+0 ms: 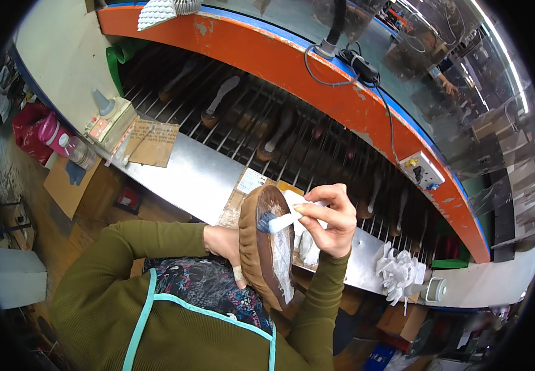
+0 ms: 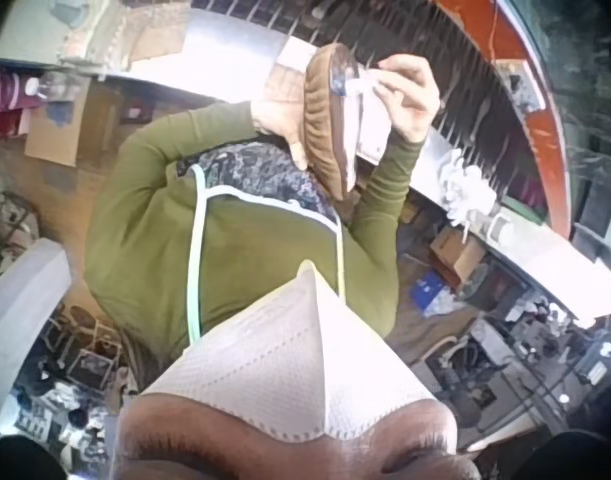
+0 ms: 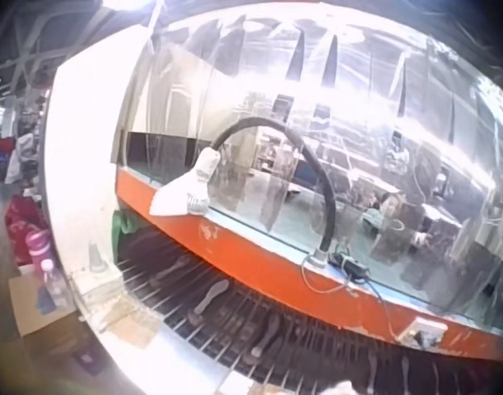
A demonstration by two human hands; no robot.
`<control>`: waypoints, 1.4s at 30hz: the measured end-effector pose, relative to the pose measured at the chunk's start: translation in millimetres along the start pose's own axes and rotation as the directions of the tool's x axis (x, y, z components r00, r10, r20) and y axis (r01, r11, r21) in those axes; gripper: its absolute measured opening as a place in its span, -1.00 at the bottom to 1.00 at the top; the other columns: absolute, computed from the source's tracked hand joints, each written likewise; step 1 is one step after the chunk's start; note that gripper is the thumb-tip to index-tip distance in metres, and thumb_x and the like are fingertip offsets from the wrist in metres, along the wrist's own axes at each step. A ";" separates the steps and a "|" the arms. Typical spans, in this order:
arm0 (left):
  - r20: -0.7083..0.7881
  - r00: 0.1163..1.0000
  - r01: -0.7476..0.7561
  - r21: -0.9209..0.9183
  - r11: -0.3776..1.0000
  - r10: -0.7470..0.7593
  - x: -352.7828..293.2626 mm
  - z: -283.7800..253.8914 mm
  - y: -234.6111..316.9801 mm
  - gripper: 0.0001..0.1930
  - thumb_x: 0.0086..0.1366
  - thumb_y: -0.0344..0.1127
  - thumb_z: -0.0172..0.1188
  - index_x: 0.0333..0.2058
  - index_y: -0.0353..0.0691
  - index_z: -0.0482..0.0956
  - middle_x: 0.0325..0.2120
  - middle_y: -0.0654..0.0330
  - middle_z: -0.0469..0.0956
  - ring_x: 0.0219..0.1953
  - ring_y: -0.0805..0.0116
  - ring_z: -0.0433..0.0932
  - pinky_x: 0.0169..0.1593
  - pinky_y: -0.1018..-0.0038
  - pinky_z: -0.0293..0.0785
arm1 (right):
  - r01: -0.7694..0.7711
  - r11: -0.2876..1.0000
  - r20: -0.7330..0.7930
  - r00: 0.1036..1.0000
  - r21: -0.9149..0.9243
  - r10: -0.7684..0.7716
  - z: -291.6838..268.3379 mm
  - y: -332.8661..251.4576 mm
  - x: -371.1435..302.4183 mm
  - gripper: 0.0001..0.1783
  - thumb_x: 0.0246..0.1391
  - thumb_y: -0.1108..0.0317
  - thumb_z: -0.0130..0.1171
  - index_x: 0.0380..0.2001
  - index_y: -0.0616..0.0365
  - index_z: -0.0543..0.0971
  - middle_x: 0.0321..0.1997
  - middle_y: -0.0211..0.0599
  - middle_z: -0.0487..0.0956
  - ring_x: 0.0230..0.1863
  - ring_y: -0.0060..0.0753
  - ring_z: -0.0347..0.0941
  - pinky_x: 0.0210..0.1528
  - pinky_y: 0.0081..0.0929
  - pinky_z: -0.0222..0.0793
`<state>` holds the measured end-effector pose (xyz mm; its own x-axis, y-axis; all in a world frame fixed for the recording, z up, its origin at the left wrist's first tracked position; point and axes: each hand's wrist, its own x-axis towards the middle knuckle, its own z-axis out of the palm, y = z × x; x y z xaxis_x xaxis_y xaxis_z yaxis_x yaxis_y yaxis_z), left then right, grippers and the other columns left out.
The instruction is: The person holds a brown shoe and uses a brush to apply white glue to the sole. They repeatedly dip the brush into a white container and spread the glue across the sole surface, then wipe the sole with a cloth.
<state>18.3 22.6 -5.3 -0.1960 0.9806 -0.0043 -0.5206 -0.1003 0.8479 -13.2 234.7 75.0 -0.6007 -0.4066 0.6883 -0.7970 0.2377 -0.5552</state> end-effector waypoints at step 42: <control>-0.169 0.702 -0.667 -0.496 0.555 0.692 -89.6 -73.4 22.6 -0.09 0.25 0.16 0.06 0.38 0.06 -0.30 0.31 -0.05 0.01 0.29 -0.12 0.14 0.30 -0.34 -0.18 | -0.658 0.271 -0.494 0.725 -0.702 0.480 107.8 44.5 -259.2 -0.96 -0.07 0.32 0.30 -0.46 -0.08 0.66 -0.46 -0.44 0.50 -0.43 -0.35 0.44 -0.23 -0.27 0.06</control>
<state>-36.9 -79.8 -24.7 -0.6380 0.5903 0.4945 -0.5709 -0.7935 0.2107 113.8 255.5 -178.5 -0.8490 0.2553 0.4627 0.1356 0.9515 -0.2762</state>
